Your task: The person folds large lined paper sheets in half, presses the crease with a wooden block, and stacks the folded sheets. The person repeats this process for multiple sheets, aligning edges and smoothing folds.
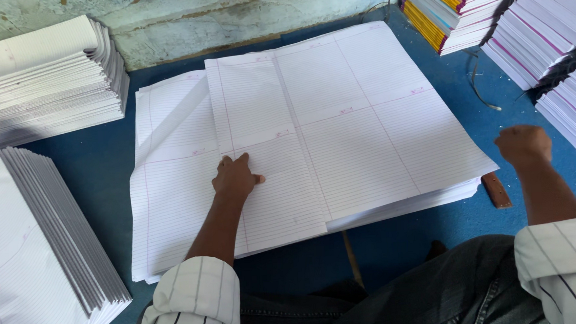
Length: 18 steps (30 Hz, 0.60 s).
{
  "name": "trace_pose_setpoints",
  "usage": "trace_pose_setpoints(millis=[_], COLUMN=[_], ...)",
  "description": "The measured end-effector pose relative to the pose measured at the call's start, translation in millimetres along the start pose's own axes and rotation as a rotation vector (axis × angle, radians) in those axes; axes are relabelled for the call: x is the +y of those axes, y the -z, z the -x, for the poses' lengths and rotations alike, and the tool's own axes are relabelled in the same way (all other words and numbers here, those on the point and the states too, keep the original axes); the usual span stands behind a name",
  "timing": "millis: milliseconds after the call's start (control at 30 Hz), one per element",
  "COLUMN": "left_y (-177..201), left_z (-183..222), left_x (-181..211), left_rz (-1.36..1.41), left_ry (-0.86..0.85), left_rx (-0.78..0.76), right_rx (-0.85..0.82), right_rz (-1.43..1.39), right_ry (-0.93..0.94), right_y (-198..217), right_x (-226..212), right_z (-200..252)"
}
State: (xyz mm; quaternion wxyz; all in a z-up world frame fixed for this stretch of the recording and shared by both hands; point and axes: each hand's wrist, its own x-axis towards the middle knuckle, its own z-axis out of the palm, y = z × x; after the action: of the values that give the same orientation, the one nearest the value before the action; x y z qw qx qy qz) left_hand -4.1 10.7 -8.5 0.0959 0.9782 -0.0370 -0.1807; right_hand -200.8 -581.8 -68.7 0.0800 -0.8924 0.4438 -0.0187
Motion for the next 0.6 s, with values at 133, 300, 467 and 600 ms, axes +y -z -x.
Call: trace_pose_setpoints(millis=[133, 300, 467, 600], left_y=[-1, -2, -4, -3], left_z=[1, 5, 12, 24], left_x=[-1, -3, -6, -6], left_rz=[-0.001, 0.004, 0.047, 0.048], left_ry=[0.001, 0.009, -0.013, -0.013], left_rx=[0.005, 0.019, 0.094, 0.157], right_rx=[0.083, 0.130, 0.124, 0.072], right_rz=[-0.376, -0.462, -0.422, -0.423], right_ry=[0.064, 0.269, 0.471, 0.577], right_y=[31, 51, 49, 36], right_x=[-38, -98, -149, -189], right_z=[27, 56, 84, 111])
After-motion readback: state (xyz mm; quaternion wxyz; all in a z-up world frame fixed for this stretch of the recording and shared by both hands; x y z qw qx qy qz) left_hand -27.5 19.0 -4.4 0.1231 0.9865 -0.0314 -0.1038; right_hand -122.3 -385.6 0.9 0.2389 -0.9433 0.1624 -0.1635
